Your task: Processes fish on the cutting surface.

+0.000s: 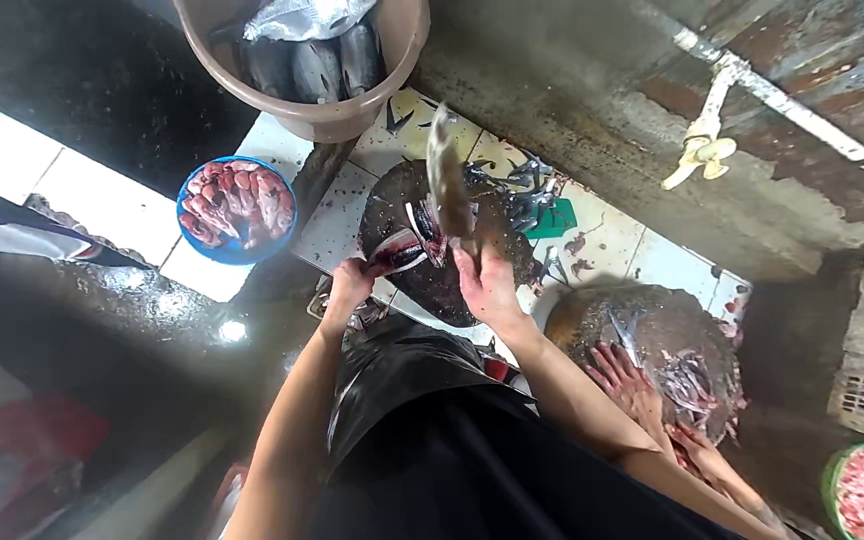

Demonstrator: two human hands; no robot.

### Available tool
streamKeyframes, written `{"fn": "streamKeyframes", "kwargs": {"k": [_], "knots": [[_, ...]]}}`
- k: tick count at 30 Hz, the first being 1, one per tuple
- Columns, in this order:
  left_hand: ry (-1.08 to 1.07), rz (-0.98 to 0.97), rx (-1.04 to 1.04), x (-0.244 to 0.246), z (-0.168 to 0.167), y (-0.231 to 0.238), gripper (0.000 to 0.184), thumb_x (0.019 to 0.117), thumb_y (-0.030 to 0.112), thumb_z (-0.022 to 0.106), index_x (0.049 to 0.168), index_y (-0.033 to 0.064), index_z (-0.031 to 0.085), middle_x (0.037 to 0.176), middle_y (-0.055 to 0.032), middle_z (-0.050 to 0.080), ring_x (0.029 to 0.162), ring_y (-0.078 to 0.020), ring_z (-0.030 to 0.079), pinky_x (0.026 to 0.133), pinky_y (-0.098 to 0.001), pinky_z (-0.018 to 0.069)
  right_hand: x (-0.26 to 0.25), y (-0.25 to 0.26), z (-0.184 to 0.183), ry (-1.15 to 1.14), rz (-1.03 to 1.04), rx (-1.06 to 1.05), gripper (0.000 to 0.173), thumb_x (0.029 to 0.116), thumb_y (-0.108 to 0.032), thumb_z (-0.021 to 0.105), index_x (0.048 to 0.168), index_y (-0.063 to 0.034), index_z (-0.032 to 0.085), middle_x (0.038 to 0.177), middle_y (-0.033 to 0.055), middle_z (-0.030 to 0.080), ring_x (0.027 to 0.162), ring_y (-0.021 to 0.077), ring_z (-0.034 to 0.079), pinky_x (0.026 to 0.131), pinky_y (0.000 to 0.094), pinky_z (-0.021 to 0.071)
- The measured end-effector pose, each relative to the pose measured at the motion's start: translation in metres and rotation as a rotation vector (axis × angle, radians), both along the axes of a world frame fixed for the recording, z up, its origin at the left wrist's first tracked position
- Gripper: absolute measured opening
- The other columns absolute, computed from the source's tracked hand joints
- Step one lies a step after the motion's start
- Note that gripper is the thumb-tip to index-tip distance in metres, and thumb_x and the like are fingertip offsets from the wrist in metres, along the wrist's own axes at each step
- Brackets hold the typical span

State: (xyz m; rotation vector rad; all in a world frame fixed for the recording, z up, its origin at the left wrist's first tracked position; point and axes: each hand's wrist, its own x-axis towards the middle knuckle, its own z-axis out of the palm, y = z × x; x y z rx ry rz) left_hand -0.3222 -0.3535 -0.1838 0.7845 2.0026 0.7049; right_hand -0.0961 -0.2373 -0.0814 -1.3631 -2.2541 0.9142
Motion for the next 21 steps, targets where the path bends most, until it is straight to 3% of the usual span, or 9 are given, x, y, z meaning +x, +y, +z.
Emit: {"fn": "streamKeyframes", "kwargs": {"k": [1,3,5,7,9,11,15,18,21], "knots": [[-0.029,-0.020,0.019,0.001,-0.005,-0.005,0.037,0.0990,0.040,0.066,0.103,0.0037,0.069,0.083,-0.0175,0.069,0.073,-0.0336,0.068,0.070,-0.0573,0.0573,-0.004,-0.003,0.005,0.169,0.011,0.038,0.040,0.1088,-0.040,0.049,0.122,-0.0030,0.057,0.064,0.0045,0.058,0.050,0.0185,0.061,0.047,0.0404,0.0556],[-0.044,-0.031,0.040,0.005,-0.008,-0.011,0.036,0.1010,0.040,0.064,0.104,0.0042,0.068,0.082,-0.0166,0.068,0.071,-0.0324,0.068,0.067,-0.0555,0.0571,-0.009,-0.016,-0.005,0.302,0.034,0.073,0.043,0.1098,-0.036,0.044,0.133,-0.0008,0.049,0.064,0.0030,0.059,0.050,0.0161,0.060,0.045,0.0391,0.0559],[0.014,-0.028,0.030,0.005,-0.002,-0.006,0.032,0.1002,0.036,0.065,0.102,0.0045,0.069,0.085,-0.0183,0.069,0.076,-0.0353,0.068,0.070,-0.0590,0.0561,-0.013,-0.027,-0.044,0.042,0.060,0.057,0.049,0.1078,-0.036,0.046,0.135,0.0049,0.048,0.071,0.0104,0.064,0.059,0.0235,0.067,0.055,0.0446,0.0591],[0.063,-0.044,0.007,0.008,0.006,-0.005,0.031,0.1012,0.036,0.064,0.103,0.0053,0.070,0.092,-0.0197,0.069,0.083,-0.0372,0.069,0.075,-0.0607,0.0558,-0.021,-0.029,-0.076,-0.424,0.152,-0.187,0.053,0.1077,-0.045,0.043,0.135,0.0000,0.049,0.090,0.0188,0.070,0.083,0.0370,0.073,0.072,0.0568,0.0605],[0.092,-0.089,-0.003,0.013,0.034,-0.004,0.027,0.1031,0.029,0.062,0.108,0.0040,0.070,0.095,-0.0222,0.069,0.085,-0.0395,0.069,0.076,-0.0615,0.0555,-0.035,-0.021,-0.077,-0.626,0.228,-0.293,0.052,0.1077,-0.047,0.040,0.134,-0.0039,0.050,0.099,0.0195,0.071,0.095,0.0394,0.073,0.078,0.0590,0.0595],[0.149,-0.186,-0.034,0.014,0.048,-0.006,0.024,0.1043,0.025,0.058,0.111,0.0043,0.068,0.094,-0.0225,0.070,0.086,-0.0410,0.070,0.076,-0.0629,0.0559,-0.046,-0.017,-0.063,-0.668,0.239,-0.328,0.050,0.1079,-0.046,0.040,0.132,-0.0037,0.052,0.102,0.0203,0.071,0.098,0.0400,0.073,0.079,0.0593,0.0592],[0.182,-0.366,0.017,0.007,0.034,-0.010,0.022,0.1034,0.025,0.060,0.107,0.0061,0.070,0.089,-0.0177,0.071,0.083,-0.0358,0.072,0.075,-0.0603,0.0574,-0.061,-0.002,-0.039,-0.649,0.222,-0.387,0.048,0.1081,-0.047,0.043,0.125,-0.0045,0.058,0.108,0.0213,0.069,0.100,0.0394,0.071,0.080,0.0600,0.0583],[0.101,-0.562,0.078,0.007,0.008,-0.019,0.022,0.1019,0.025,0.060,0.105,0.0062,0.071,0.090,-0.0142,0.072,0.086,-0.0298,0.072,0.081,-0.0559,0.0582,-0.064,-0.011,-0.059,-0.592,0.211,-0.288,0.046,0.1066,-0.043,0.046,0.131,-0.0055,0.055,0.103,0.0200,0.071,0.093,0.0391,0.073,0.074,0.0597,0.0596],[0.020,-0.588,0.069,0.009,-0.009,-0.023,0.026,0.1028,0.024,0.054,0.108,0.0043,0.070,0.095,-0.0164,0.072,0.094,-0.0310,0.071,0.088,-0.0559,0.0559,-0.060,-0.009,-0.069,-0.600,0.203,-0.311,0.049,0.1075,-0.048,0.043,0.131,-0.0059,0.054,0.105,0.0197,0.070,0.098,0.0384,0.072,0.077,0.0588,0.0599]]}}
